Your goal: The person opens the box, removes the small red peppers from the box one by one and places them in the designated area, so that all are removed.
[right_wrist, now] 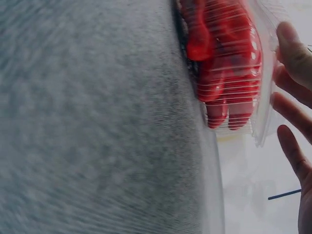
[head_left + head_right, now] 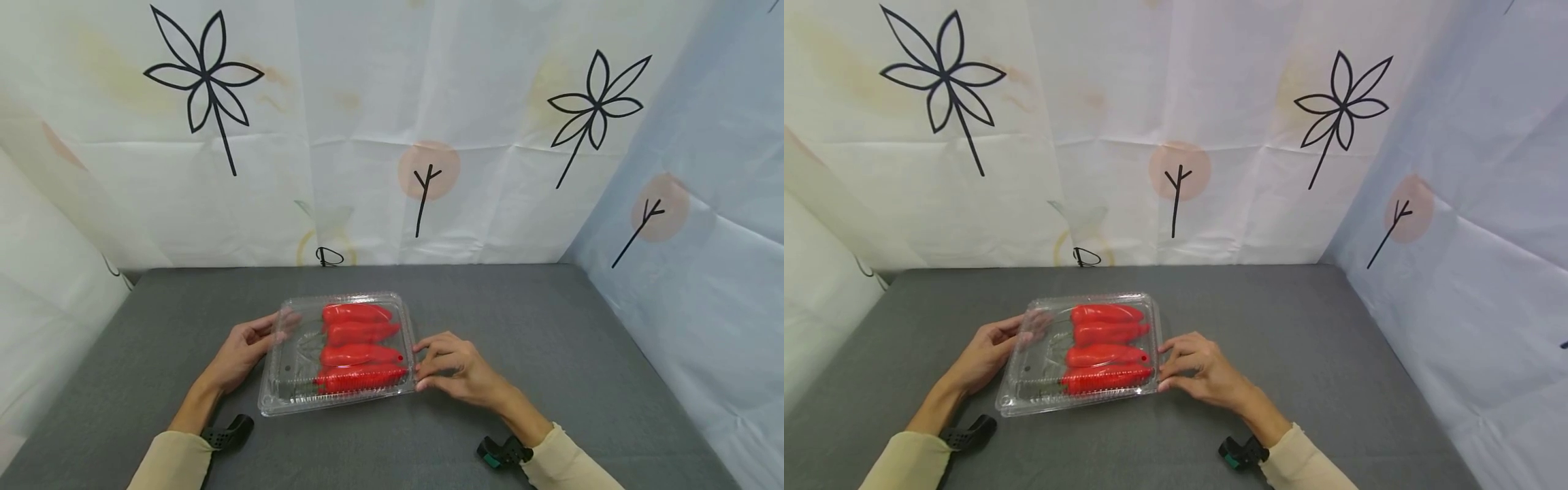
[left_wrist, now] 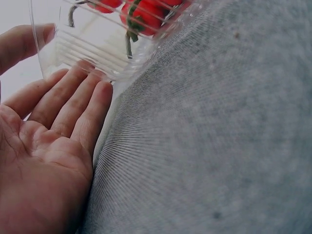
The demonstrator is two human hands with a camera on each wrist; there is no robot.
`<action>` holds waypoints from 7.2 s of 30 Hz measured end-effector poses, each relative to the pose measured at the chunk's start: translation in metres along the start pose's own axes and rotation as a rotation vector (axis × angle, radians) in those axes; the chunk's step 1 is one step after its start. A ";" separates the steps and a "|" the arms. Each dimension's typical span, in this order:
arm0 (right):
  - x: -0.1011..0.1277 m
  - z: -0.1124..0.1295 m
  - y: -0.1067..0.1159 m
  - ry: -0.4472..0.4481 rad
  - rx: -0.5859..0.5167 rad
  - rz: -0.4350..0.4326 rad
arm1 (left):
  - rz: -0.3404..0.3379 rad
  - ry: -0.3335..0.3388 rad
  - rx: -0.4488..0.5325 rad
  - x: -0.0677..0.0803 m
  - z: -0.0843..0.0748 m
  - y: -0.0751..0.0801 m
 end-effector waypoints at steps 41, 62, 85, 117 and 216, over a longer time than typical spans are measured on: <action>-0.017 0.024 0.022 0.124 0.029 -0.245 | -0.038 0.072 0.047 0.002 0.001 0.000; -0.039 0.021 0.059 -0.051 -0.008 -0.434 | 0.122 0.045 0.119 -0.002 -0.001 -0.019; -0.046 -0.038 0.047 -0.484 -0.141 -0.322 | 0.210 0.001 0.165 -0.001 -0.003 -0.026; -0.015 -0.094 0.016 -0.732 -0.452 -0.280 | 0.238 -0.007 0.169 -0.002 -0.003 -0.026; -0.026 -0.006 -0.024 -0.510 -0.152 0.034 | 0.195 -0.032 0.142 -0.002 -0.006 -0.025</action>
Point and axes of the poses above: each hand's wrist, its own x-axis away from the middle knuckle, its own y-axis out of the back of the hand, z = x × y, the point moved 7 cm from there along -x, towards the middle knuckle, and after that the axes turned 3 degrees about x, right-handed, at the moved point
